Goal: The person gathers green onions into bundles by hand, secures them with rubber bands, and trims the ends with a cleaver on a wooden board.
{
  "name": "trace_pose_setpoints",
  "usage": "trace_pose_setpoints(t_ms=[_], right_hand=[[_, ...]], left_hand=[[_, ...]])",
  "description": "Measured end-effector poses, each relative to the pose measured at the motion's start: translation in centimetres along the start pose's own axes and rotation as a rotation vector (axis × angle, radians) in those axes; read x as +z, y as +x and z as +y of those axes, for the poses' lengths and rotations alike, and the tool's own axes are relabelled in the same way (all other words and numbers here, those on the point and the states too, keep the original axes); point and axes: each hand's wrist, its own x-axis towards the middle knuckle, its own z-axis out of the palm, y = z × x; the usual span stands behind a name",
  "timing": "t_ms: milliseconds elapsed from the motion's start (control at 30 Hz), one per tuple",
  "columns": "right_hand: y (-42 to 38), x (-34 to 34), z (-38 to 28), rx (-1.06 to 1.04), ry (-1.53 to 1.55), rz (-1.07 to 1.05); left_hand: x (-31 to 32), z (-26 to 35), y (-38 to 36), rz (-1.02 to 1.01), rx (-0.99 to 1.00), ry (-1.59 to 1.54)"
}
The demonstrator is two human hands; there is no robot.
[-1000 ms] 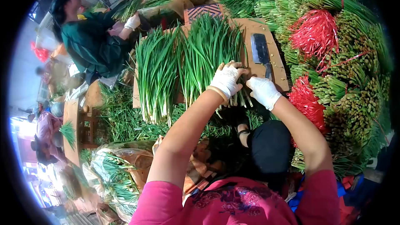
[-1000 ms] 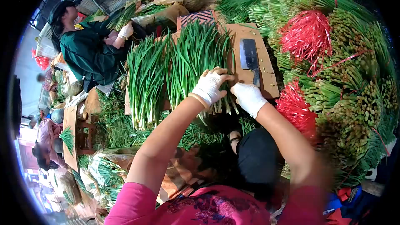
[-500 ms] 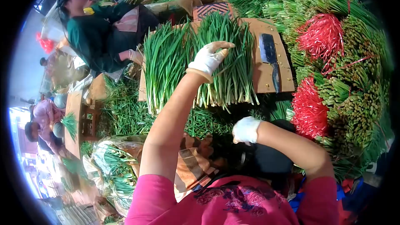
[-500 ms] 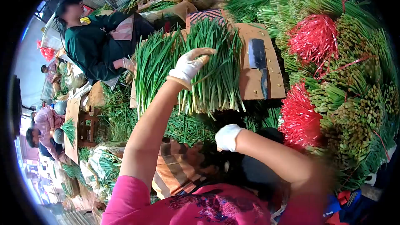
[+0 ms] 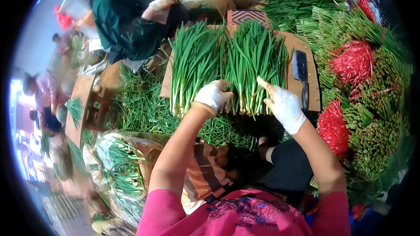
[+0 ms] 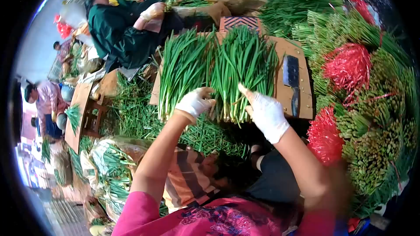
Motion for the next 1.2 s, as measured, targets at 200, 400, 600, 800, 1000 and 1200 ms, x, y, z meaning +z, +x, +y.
trace_pose_setpoints(t_ms=[200,400,600,800,1000,1200], right_hand=[[2.9,2.4,1.0,-0.11,-0.192,-0.029],[1.5,3.2,-6.7,0.303,1.124,-0.425],[3.1,15.5,-10.6,1.067,1.636,-0.382],[7.8,17.4,-14.6,1.205,1.636,-0.324],[6.8,16.3,-10.7,1.073,1.667,-0.405],[7.6,16.1,-10.9,1.127,1.731,-0.483]], left_hand=[[-3.0,3.2,-3.0,0.145,0.28,-0.013],[-8.5,-13.0,-3.8,0.669,-0.02,-0.155],[-8.2,-9.1,-2.9,0.325,-0.339,0.031],[-6.4,-7.8,-2.1,0.31,-0.255,0.097],[-6.8,-10.9,-2.6,0.251,-0.233,-0.01],[-8.1,-6.8,-3.1,0.123,-0.347,0.13]])
